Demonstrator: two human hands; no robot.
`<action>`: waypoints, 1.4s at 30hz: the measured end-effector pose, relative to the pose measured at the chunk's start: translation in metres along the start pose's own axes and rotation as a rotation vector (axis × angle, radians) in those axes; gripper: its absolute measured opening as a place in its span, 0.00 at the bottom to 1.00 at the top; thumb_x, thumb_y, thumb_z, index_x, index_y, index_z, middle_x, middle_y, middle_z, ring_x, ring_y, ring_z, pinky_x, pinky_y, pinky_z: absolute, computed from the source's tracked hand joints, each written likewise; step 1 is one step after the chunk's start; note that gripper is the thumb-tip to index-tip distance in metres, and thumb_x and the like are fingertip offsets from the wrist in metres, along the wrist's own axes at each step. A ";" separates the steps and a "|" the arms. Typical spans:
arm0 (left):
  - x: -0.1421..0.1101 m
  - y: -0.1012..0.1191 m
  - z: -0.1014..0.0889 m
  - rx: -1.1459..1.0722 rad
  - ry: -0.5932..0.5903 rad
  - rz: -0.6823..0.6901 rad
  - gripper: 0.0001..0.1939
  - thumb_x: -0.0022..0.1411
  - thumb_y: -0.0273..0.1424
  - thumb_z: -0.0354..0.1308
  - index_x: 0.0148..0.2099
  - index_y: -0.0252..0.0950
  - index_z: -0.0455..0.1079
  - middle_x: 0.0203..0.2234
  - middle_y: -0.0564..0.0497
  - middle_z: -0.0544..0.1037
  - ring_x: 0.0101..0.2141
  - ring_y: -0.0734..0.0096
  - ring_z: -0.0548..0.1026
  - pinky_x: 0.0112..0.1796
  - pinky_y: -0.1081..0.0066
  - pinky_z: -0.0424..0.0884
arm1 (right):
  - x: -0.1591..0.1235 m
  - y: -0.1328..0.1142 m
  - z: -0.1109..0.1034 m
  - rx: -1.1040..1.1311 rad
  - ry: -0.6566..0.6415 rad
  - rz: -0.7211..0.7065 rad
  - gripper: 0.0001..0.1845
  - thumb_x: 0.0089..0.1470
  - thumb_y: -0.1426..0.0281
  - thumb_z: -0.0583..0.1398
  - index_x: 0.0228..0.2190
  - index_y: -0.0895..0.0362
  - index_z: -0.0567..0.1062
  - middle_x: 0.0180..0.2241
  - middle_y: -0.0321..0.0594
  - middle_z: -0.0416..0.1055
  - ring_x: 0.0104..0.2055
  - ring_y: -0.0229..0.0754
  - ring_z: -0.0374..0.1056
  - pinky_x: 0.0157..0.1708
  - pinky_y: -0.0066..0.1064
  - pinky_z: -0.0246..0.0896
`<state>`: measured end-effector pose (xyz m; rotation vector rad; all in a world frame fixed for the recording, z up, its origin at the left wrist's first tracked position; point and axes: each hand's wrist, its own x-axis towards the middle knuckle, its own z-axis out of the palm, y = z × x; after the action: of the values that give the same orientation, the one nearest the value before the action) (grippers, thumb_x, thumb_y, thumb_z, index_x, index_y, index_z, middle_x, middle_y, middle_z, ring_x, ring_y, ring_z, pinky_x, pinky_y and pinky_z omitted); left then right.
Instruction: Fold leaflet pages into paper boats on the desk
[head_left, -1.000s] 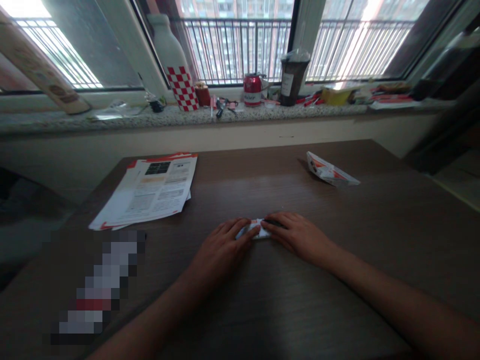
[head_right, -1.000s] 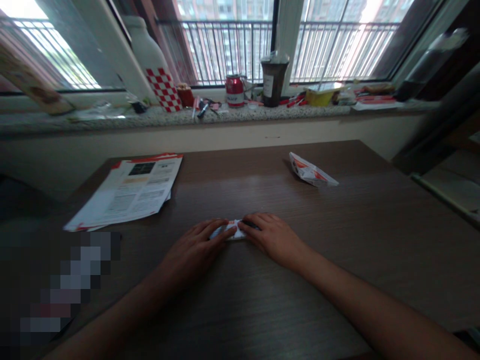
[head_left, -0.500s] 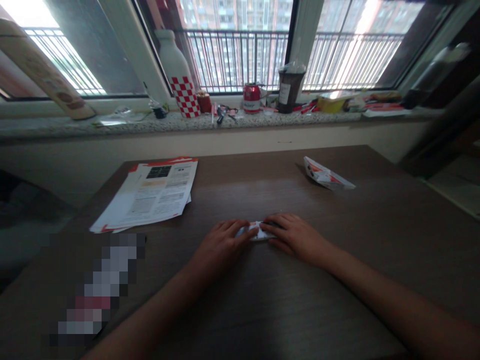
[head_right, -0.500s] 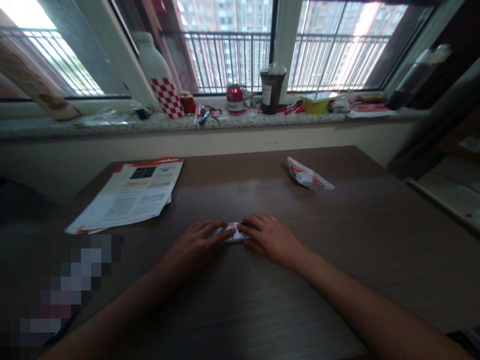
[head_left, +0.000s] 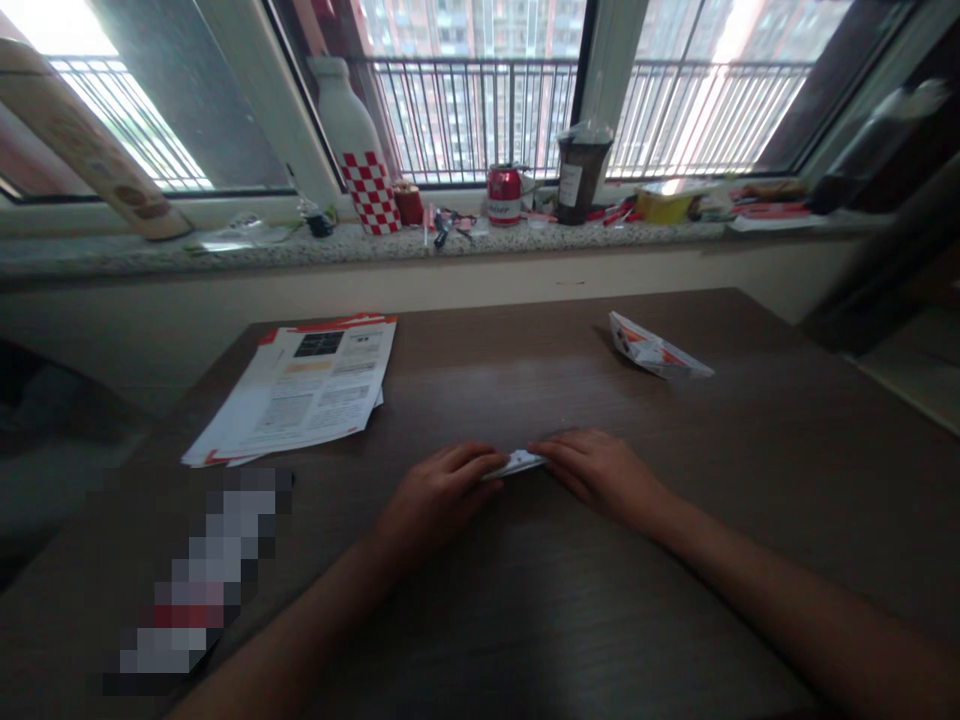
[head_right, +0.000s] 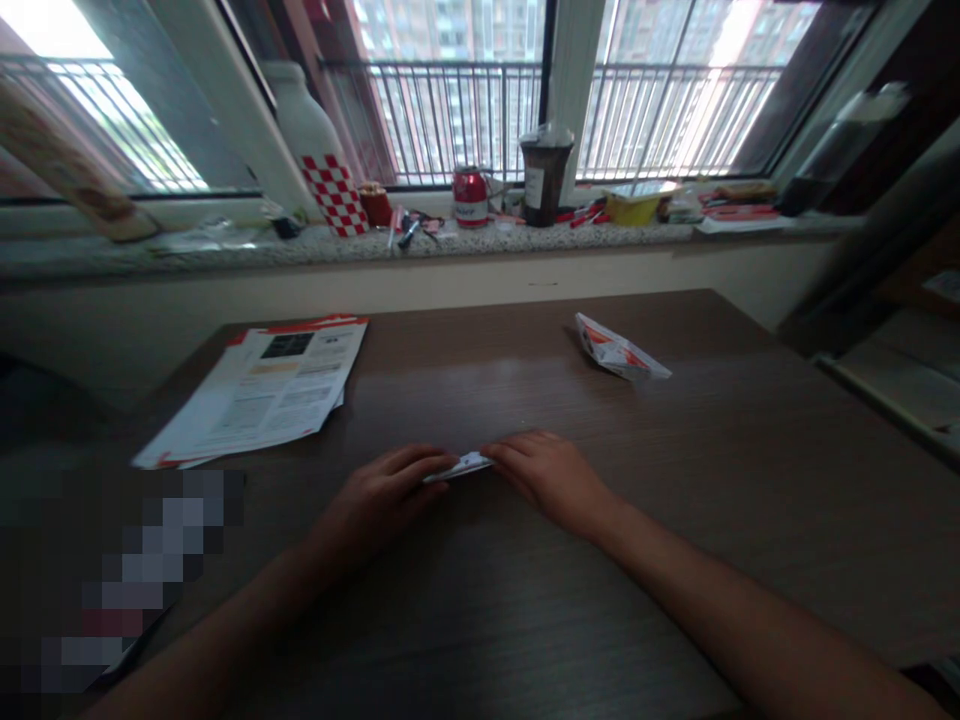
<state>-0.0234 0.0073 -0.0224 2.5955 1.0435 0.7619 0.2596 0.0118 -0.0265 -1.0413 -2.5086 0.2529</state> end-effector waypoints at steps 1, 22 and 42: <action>-0.001 0.002 -0.002 -0.051 0.036 -0.036 0.12 0.73 0.28 0.60 0.57 0.39 0.74 0.48 0.47 0.81 0.45 0.62 0.81 0.47 0.64 0.78 | -0.001 -0.002 -0.002 0.035 0.002 0.022 0.17 0.72 0.68 0.55 0.58 0.54 0.74 0.52 0.46 0.79 0.52 0.51 0.76 0.51 0.44 0.70; 0.004 0.031 -0.012 -0.440 0.056 -0.400 0.06 0.68 0.35 0.66 0.41 0.40 0.83 0.32 0.54 0.85 0.32 0.69 0.82 0.35 0.73 0.73 | 0.000 -0.027 -0.017 0.530 -0.042 0.234 0.13 0.69 0.59 0.61 0.42 0.53 0.80 0.37 0.36 0.80 0.37 0.39 0.75 0.37 0.29 0.63; 0.007 0.038 -0.006 -0.439 -0.015 -0.354 0.07 0.70 0.32 0.61 0.39 0.37 0.78 0.32 0.52 0.83 0.33 0.68 0.80 0.36 0.71 0.72 | 0.000 -0.030 -0.013 0.532 -0.061 0.215 0.15 0.69 0.58 0.60 0.38 0.55 0.81 0.33 0.38 0.79 0.33 0.39 0.73 0.35 0.29 0.62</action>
<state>-0.0005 -0.0150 0.0010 1.9802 1.1388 0.7754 0.2460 -0.0089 -0.0055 -1.0766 -2.1846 0.9652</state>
